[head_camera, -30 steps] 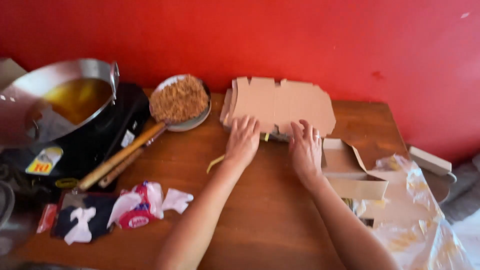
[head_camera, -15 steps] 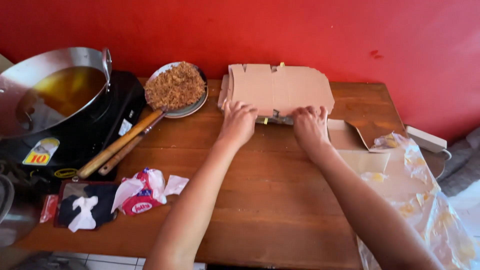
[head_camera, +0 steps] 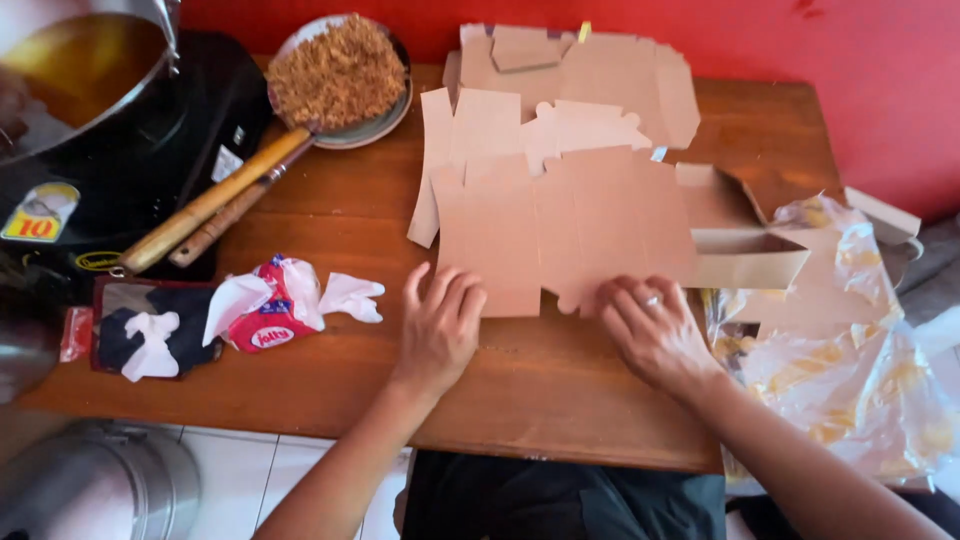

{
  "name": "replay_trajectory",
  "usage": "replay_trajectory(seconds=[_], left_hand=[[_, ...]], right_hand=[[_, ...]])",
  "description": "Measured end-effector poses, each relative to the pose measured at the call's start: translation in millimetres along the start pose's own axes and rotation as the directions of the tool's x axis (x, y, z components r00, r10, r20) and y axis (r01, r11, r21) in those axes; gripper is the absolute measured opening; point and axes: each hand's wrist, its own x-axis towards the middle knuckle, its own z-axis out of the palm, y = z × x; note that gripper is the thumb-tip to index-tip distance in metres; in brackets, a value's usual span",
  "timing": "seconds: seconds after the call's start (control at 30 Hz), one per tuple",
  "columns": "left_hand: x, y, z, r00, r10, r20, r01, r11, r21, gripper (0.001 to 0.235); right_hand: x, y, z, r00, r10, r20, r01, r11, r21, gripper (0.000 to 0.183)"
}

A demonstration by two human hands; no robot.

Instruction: The person assembles flat cardboard box blanks into small rectangular boxes by hand. They fold the side flaps, tuck the tabs into slots, and press the seams to form the box shape. The process is repeated for a second box.

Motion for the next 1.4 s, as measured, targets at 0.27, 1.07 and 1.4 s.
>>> replay_trajectory(seconds=[0.27,1.07,1.4], left_hand=[[-23,16,-31,0.981,-0.041,0.189,0.063,0.991,-0.114,0.014],[28,-126,130,0.467,-0.761,0.45,0.829,0.198,-0.523,0.039],[45,-110,94,0.567,-0.803,0.185,0.581,0.23,-0.781,0.024]], right_hand=[[-4,-42,-23,1.0,0.014,0.022,-0.019,0.974,0.225,0.017],[54,0,48,0.816,0.378,0.437,-0.482,0.862,0.156,0.041],[81,4,61,0.715,0.567,0.409,-0.629,0.777,0.023,0.066]])
